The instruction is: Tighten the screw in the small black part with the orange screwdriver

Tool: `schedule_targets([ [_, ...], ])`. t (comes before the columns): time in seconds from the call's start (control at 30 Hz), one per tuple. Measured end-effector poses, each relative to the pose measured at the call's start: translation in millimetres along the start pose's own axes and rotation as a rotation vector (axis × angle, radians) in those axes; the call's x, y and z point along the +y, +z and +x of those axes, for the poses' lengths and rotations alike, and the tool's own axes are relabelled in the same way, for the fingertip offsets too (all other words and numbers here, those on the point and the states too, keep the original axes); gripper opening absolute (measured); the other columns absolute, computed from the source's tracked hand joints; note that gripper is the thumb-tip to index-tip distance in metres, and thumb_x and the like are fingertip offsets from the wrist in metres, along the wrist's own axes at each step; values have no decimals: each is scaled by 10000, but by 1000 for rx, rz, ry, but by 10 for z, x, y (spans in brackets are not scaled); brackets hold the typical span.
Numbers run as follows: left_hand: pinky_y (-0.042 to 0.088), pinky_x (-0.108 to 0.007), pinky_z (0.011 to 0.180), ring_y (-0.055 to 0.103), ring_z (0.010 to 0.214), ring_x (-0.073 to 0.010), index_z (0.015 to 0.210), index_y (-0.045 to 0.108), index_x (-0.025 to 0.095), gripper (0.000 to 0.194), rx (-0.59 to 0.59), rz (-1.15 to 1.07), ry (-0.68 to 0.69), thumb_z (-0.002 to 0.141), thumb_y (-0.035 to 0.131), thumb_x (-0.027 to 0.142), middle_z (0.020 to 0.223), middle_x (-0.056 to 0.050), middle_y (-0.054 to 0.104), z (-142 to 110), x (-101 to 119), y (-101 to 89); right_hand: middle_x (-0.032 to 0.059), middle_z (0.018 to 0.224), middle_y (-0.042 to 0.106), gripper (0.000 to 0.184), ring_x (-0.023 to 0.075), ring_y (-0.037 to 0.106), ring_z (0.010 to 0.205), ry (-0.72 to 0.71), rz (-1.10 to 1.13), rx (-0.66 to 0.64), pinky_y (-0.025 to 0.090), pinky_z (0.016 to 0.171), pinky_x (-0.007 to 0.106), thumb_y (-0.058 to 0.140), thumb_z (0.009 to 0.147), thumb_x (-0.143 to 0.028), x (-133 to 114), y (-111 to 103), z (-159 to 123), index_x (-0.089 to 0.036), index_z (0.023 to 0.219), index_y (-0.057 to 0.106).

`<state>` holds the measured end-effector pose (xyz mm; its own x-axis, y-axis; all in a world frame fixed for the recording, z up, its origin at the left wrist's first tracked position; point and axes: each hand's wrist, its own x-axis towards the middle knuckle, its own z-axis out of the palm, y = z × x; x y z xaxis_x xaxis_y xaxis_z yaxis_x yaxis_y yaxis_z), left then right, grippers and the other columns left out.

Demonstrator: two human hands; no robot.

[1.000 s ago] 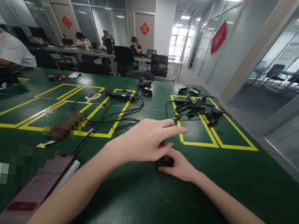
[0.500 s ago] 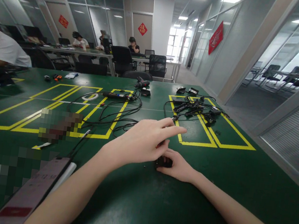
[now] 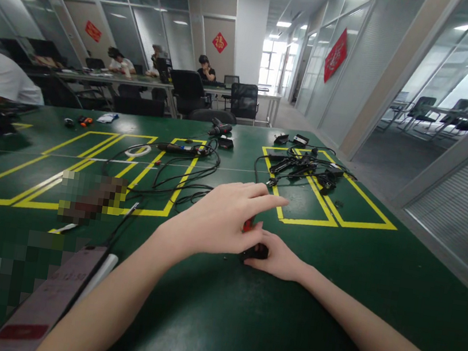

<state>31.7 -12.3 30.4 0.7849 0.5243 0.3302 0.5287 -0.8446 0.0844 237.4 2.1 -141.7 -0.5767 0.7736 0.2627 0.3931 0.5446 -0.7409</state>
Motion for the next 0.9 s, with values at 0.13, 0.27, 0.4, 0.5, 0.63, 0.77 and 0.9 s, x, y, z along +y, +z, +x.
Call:
schedule_targets([
  [0.13, 495, -300, 806, 656, 964, -191, 1399, 568, 229, 503, -9, -7, -3, 914, 490, 122, 1223, -60, 643, 3, 0, -1, 42, 1029, 676, 301, 215, 626, 865, -13, 7, -12, 489, 741, 310, 814, 758, -216, -7, -1, 0, -188, 1033, 693],
  [0.27, 490, -296, 757, 658, 917, -187, 1398, 571, 237, 441, -11, 5, -30, 968, 481, 194, 1181, -51, 648, 12, 11, 9, 44, 1004, 681, 308, 204, 621, 807, 14, -4, -1, 496, 712, 310, 814, 764, -231, 11, 12, -6, -188, 1045, 698],
  [0.4, 498, -315, 848, 641, 1005, -207, 1367, 594, 208, 489, 4, -18, 12, 887, 528, 138, 1201, -62, 629, 15, 14, 11, 48, 1025, 683, 286, 209, 626, 832, -6, 11, 6, 502, 721, 311, 814, 773, -239, 37, 25, -11, -192, 1032, 702],
  [0.5, 494, -312, 794, 649, 933, -186, 1390, 575, 220, 465, -4, -1, -6, 944, 466, 142, 1234, -62, 627, 11, 11, 7, 46, 1001, 681, 273, 195, 614, 792, 6, 5, 1, 494, 702, 304, 819, 764, -230, 39, 25, -12, -182, 1005, 701],
  [0.63, 496, -310, 797, 653, 951, -195, 1408, 561, 229, 465, 0, -17, -3, 945, 519, 201, 1222, -54, 635, 0, 12, 8, 52, 1036, 676, 330, 205, 622, 829, 20, 10, 6, 496, 717, 308, 820, 764, -237, 15, 11, -11, -183, 1062, 691],
  [0.77, 491, -289, 776, 655, 925, -171, 1426, 541, 249, 533, 7, -21, -8, 913, 503, 110, 1211, -45, 637, -8, 9, 20, 40, 1016, 667, 275, 194, 612, 811, 2, 18, -1, 486, 708, 300, 816, 761, -226, 5, 7, -7, -185, 998, 684],
  [0.9, 494, -288, 751, 663, 902, -170, 1409, 558, 248, 445, 21, -16, -16, 969, 513, 203, 1208, -44, 641, -3, 12, 16, 36, 988, 666, 310, 196, 614, 804, 26, 15, 0, 479, 700, 298, 820, 751, -221, 18, 11, -7, -180, 1027, 685],
])
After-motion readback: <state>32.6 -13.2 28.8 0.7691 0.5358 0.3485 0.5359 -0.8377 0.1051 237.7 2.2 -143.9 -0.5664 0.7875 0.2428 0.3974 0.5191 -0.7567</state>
